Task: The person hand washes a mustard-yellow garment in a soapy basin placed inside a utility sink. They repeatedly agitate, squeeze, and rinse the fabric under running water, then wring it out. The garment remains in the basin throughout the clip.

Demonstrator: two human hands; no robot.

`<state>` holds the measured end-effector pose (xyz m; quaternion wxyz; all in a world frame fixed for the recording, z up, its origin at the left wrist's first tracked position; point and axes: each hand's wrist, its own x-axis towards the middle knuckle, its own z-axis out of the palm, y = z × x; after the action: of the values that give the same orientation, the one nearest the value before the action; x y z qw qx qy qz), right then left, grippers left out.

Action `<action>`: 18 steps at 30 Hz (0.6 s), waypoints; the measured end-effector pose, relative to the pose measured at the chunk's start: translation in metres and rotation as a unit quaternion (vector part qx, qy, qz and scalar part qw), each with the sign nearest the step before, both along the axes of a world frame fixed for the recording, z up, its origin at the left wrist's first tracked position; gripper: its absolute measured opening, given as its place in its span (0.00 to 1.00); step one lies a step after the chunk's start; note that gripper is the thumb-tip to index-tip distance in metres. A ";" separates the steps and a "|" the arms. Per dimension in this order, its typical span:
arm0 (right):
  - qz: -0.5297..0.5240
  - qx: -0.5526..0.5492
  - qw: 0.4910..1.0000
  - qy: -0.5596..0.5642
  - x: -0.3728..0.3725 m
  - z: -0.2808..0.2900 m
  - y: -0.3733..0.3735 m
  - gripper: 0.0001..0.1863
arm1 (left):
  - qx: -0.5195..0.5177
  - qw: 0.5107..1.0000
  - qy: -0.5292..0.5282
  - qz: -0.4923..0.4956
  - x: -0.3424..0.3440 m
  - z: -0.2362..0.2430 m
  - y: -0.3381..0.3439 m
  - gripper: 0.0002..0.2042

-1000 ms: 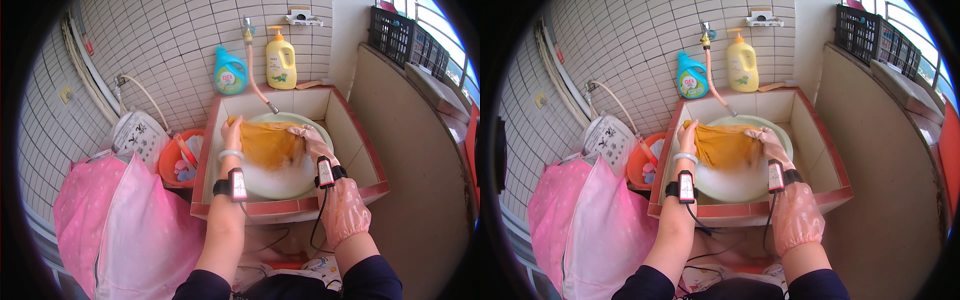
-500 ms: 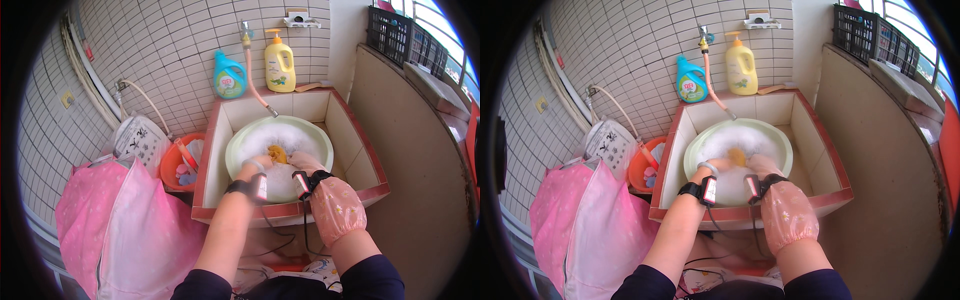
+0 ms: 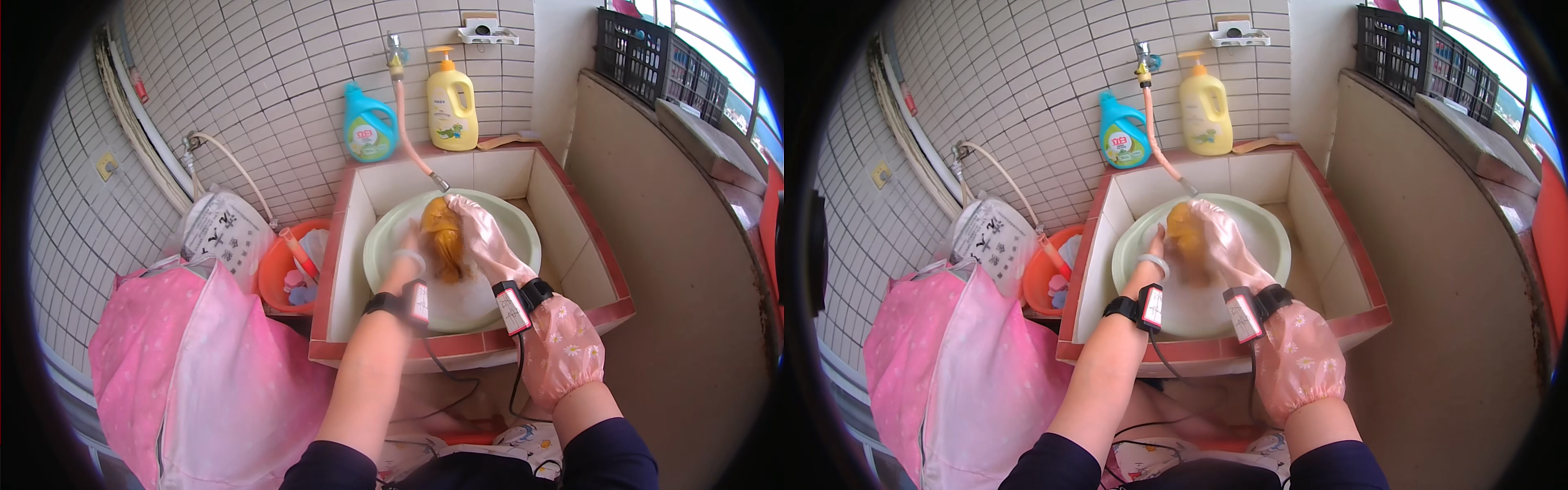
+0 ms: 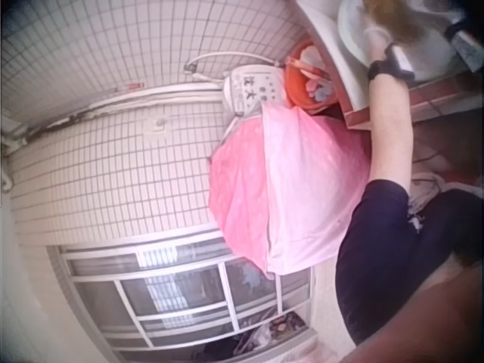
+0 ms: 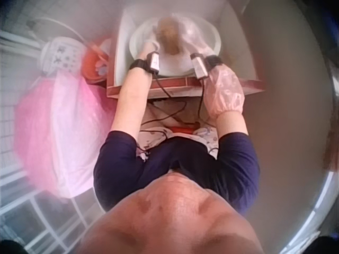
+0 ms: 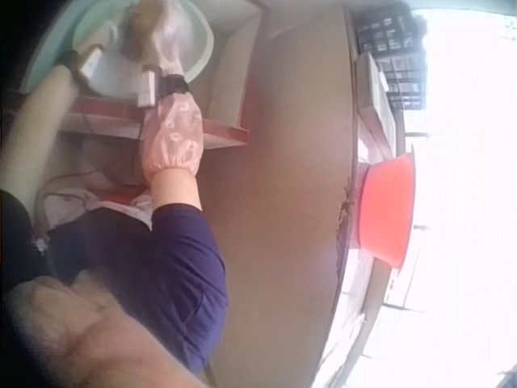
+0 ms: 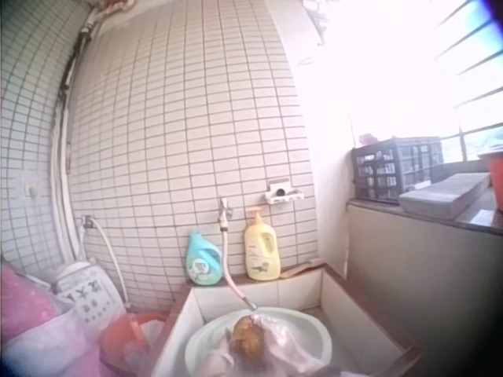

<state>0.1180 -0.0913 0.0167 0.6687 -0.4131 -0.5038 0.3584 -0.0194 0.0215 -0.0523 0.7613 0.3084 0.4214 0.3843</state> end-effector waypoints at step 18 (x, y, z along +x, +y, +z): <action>-0.142 -0.161 0.966 -0.144 0.005 0.002 0.014 0.20 | -0.094 0.985 -0.141 -0.044 0.014 0.032 -0.001 0.20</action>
<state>0.1234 -0.0777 0.0189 0.5583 -0.6296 -0.4664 0.2727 -0.0055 0.0203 -0.0203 0.8549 0.1969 0.3300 0.3486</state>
